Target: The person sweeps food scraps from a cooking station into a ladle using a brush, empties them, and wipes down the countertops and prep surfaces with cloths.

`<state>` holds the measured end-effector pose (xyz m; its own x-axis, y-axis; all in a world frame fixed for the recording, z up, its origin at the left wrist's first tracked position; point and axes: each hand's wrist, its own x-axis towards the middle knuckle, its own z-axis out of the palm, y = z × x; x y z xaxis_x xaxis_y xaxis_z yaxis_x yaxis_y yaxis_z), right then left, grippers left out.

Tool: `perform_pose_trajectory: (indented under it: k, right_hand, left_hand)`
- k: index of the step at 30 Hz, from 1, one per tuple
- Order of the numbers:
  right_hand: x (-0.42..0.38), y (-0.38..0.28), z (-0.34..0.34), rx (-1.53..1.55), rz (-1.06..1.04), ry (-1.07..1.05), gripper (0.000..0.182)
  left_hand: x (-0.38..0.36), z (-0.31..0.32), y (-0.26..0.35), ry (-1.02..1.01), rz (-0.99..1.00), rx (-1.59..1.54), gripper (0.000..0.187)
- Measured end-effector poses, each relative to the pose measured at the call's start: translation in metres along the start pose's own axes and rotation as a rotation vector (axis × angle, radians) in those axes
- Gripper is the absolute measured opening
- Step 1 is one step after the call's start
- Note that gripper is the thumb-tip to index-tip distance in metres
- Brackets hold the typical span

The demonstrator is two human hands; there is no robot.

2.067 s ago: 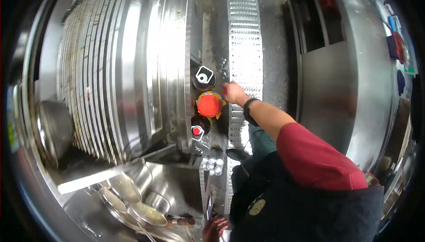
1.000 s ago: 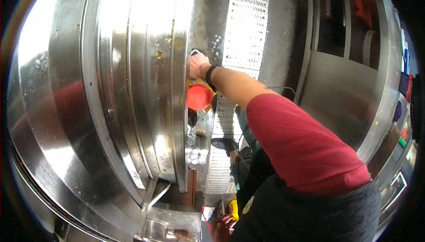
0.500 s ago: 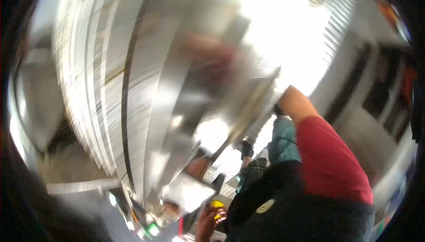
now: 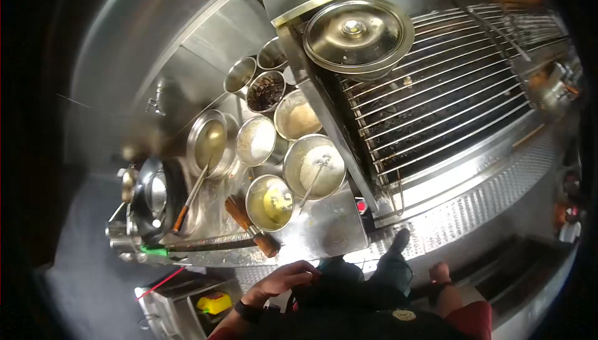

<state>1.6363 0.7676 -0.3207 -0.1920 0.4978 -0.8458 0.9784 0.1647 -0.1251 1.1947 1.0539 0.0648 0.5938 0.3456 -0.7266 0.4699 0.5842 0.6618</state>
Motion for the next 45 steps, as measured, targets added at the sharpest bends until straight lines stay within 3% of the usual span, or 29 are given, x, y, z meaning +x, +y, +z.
perform_pose_trajectory:
  k: [1, 3, 4, 5, 6, 7, 8, 9, 10, 12, 14, 16, 20, 21, 23, 27, 28, 33, 35, 37, 39, 40, 42, 43, 45]
  right_hand:
    - [-0.005, -0.012, 0.010, 0.002, 0.051, -0.011, 0.014]
    - [-0.057, -0.044, 0.010, 0.649, 0.461, 0.332, 0.019]
    - [-0.084, -0.063, -0.011, 1.303, 0.798, 0.272, 0.027]
    - [-0.100, -0.079, -0.007, 1.041, 0.655, 0.346, 0.028]
    - [-0.099, -0.100, 0.010, 0.854, 0.721, 0.555, 0.027]
    - [-0.136, -0.131, -0.047, 1.317, 0.955, 0.583, 0.028]
    - [-0.143, -0.151, -0.044, 1.423, 0.925, 0.611, 0.033]
    - [-0.179, -0.182, -0.093, 1.598, 0.963, 0.632, 0.038]
    - [-0.175, -0.205, -0.077, 1.521, 0.960, 0.759, 0.039]
    - [-0.207, -0.250, -0.109, 1.624, 0.977, 0.713, 0.040]
    - [-0.232, -0.283, -0.121, 1.653, 0.991, 0.688, 0.040]
    - [-0.242, -0.319, -0.115, 1.458, 1.023, 0.823, 0.038]
    - [-0.262, -0.378, -0.102, 1.483, 1.068, 0.967, 0.035]
    - [-0.264, -0.397, -0.095, 1.451, 1.108, 1.013, 0.034]
    - [-0.269, -0.429, -0.084, 1.461, 1.188, 1.125, 0.032]
    - [-0.288, -0.495, -0.083, 1.722, 1.330, 1.179, 0.037]
    - [-0.290, -0.510, -0.079, 1.773, 1.367, 1.200, 0.038]
    - [-0.295, -0.588, -0.034, 1.859, 1.561, 1.195, 0.041]
    - [-0.318, -0.602, -0.016, 1.879, 1.705, 1.208, 0.046]
    - [-0.327, -0.599, 0.012, 1.607, 2.036, 1.252, 0.054]
    - [-0.351, -0.580, 0.027, 1.586, 2.177, 1.069, 0.062]
    - [-0.355, -0.570, 0.034, 1.385, 2.238, 1.057, 0.069]
    - [-0.339, -0.551, 0.069, 1.580, 2.069, 0.722, 0.075]
    - [-0.330, -0.545, 0.087, 1.402, 2.067, 0.695, 0.065]
    - [-0.346, -0.522, 0.109, 1.676, 1.996, 0.968, 0.051]
  left_hand:
    - [-0.002, -0.008, -0.001, -0.040, 0.026, -0.041, 0.028]
    - [-0.006, -0.026, 0.013, -0.115, 0.038, 0.046, 0.028]
    - [-0.002, -0.040, 0.001, -0.169, 0.084, 0.090, 0.029]
    - [-0.003, -0.044, 0.010, -0.217, 0.123, 0.121, 0.029]
    - [0.001, -0.055, 0.008, -0.282, 0.100, 0.059, 0.028]
    - [-0.001, -0.058, 0.020, -0.326, 0.054, 0.069, 0.027]
    - [-0.003, -0.062, 0.021, -0.372, 0.078, 0.093, 0.026]
    - [-0.003, -0.067, 0.021, -0.399, 0.096, 0.107, 0.026]
    - [0.000, -0.072, 0.020, -0.471, 0.093, 0.141, 0.026]
    - [0.002, -0.081, 0.019, -0.551, 0.160, 0.174, 0.026]
    - [0.005, -0.072, 0.028, -0.606, 0.107, 0.179, 0.027]
    - [0.003, -0.061, 0.036, -0.646, 0.065, 0.206, 0.026]
    - [0.011, -0.025, 0.037, -0.748, 0.005, 0.338, 0.026]
    - [0.008, -0.012, 0.038, -0.847, -0.061, 0.432, 0.026]
    - [-0.001, 0.022, 0.044, -0.872, 0.013, 0.410, 0.029]
    - [-0.013, 0.081, 0.043, -1.016, -0.081, 0.647, 0.041]
    - [-0.025, 0.101, 0.042, -0.953, -0.054, 0.721, 0.031]
    - [0.007, 0.167, 0.025, -1.123, -0.104, 0.822, 0.035]
    - [0.005, 0.197, 0.020, -1.157, -0.117, 0.850, 0.035]
    - [-0.001, 0.225, 0.013, -1.148, -0.103, 0.872, 0.035]
    - [-0.013, 0.250, 0.008, -1.167, -0.079, 0.976, 0.033]
    - [-0.012, 0.257, 0.007, -1.176, -0.092, 0.980, 0.033]
    - [-0.006, 0.268, 0.003, -1.189, -0.142, 0.977, 0.029]
    - [-0.003, 0.274, 0.003, -1.185, -0.186, 0.958, 0.027]
    - [0.005, 0.288, 0.004, -1.163, -0.175, 0.943, 0.027]
